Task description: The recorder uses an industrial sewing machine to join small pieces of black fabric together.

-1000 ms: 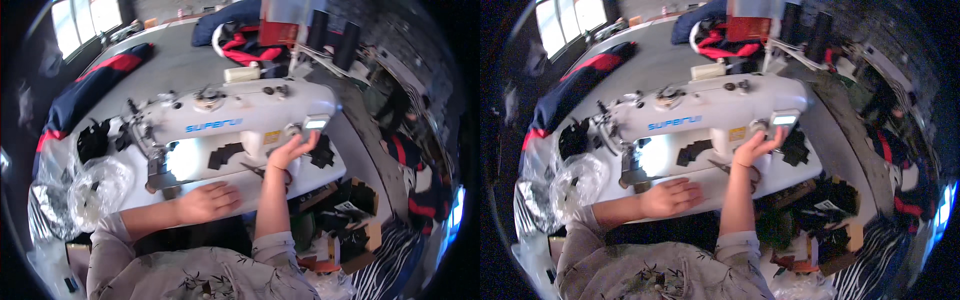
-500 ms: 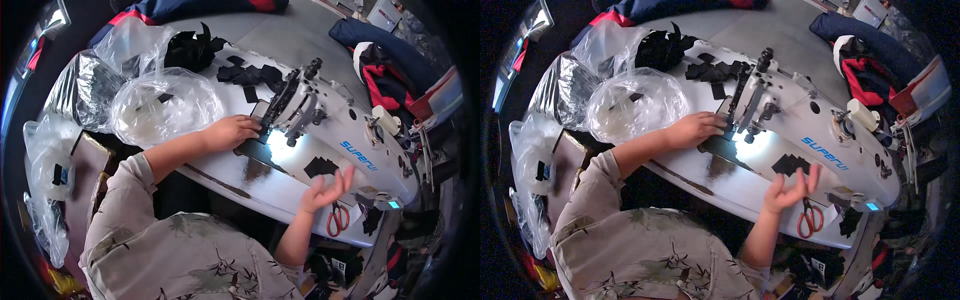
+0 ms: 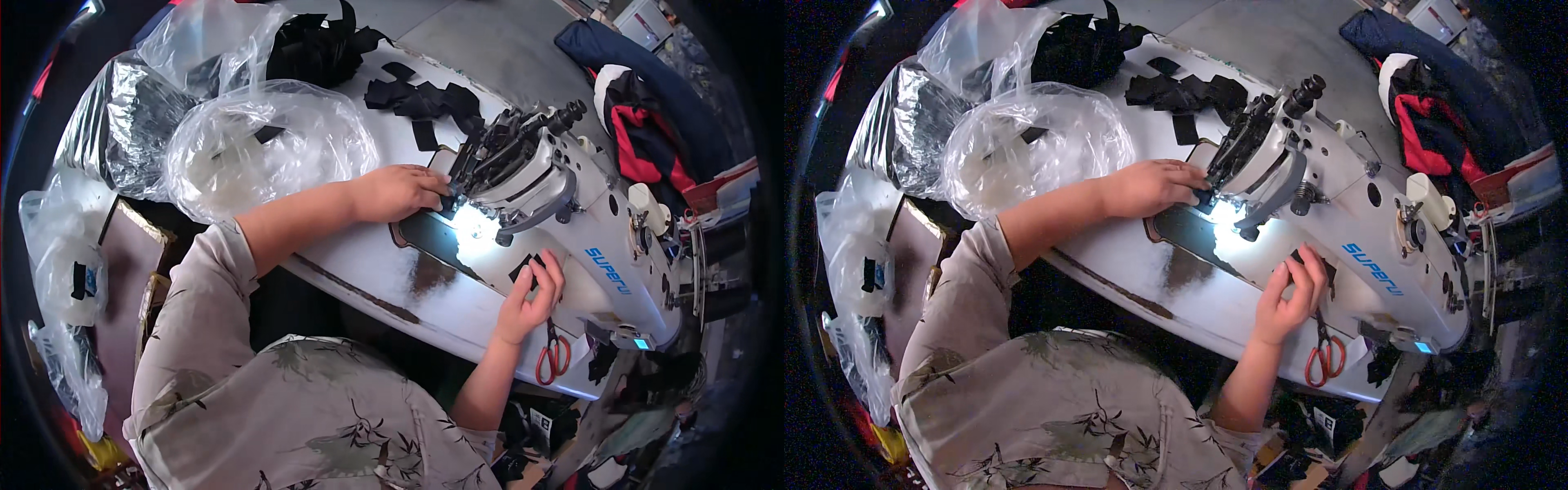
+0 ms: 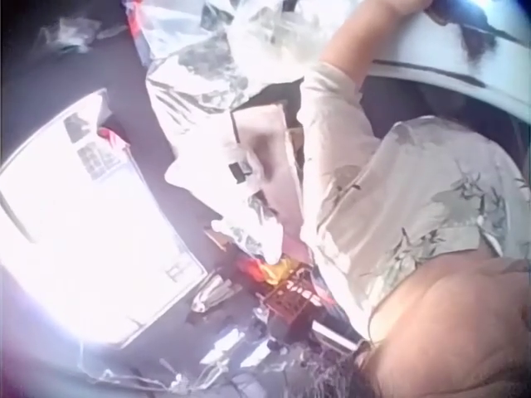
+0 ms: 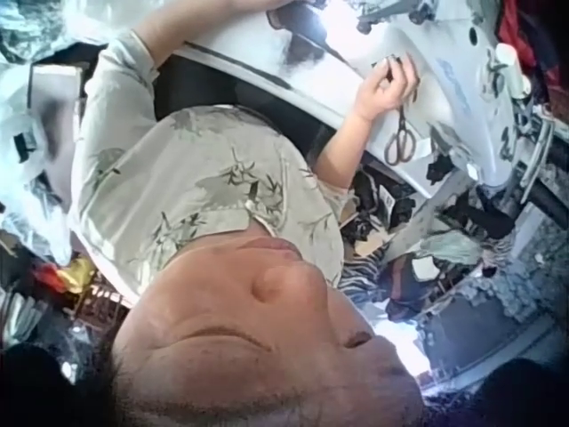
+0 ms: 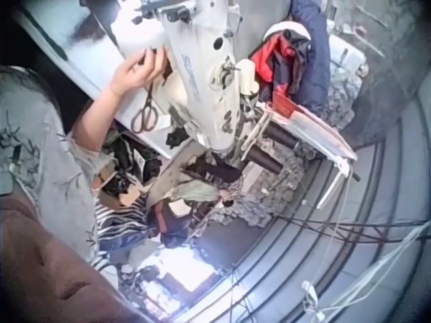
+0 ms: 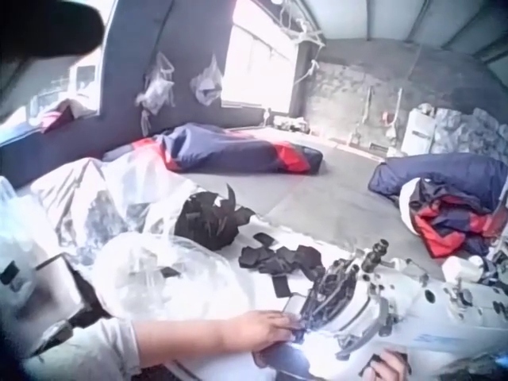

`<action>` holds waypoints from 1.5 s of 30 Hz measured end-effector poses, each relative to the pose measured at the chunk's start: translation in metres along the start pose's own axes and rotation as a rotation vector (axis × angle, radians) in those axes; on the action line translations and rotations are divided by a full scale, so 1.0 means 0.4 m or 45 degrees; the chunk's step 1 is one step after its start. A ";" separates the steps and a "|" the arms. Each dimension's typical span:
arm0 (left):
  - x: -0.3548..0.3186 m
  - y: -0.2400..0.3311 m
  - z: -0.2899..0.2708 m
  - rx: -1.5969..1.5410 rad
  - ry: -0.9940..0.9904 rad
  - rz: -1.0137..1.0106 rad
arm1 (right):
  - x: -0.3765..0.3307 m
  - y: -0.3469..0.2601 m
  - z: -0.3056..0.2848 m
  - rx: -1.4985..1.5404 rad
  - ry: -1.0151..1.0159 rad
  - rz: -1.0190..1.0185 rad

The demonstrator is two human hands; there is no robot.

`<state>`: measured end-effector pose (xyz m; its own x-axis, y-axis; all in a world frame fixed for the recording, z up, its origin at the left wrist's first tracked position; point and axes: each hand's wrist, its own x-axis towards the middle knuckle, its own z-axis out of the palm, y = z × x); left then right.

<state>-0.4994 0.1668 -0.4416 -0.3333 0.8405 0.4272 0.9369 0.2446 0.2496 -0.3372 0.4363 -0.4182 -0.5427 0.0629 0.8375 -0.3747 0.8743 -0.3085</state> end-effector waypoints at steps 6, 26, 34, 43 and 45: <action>0.014 -0.022 0.000 -0.160 0.038 0.021 | 0.000 0.009 0.008 0.015 -0.066 0.038; 0.039 -0.037 0.004 -0.183 0.065 0.016 | -0.002 0.030 0.022 0.064 -0.175 0.103; 0.011 0.059 -0.049 0.383 -0.070 0.126 | 0.000 0.018 0.020 0.123 -0.180 0.179; 0.001 0.073 -0.041 0.214 -0.055 0.058 | 0.004 0.009 0.027 0.114 -0.201 0.198; 0.000 0.060 -0.036 0.159 -0.084 0.035 | 0.001 0.017 0.026 0.119 -0.218 0.209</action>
<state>-0.4783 0.1657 -0.4232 -0.3032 0.8768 0.3731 0.9529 0.2757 0.1264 -0.3478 0.4371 -0.4248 -0.7186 0.1106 0.6866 -0.3346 0.8104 -0.4809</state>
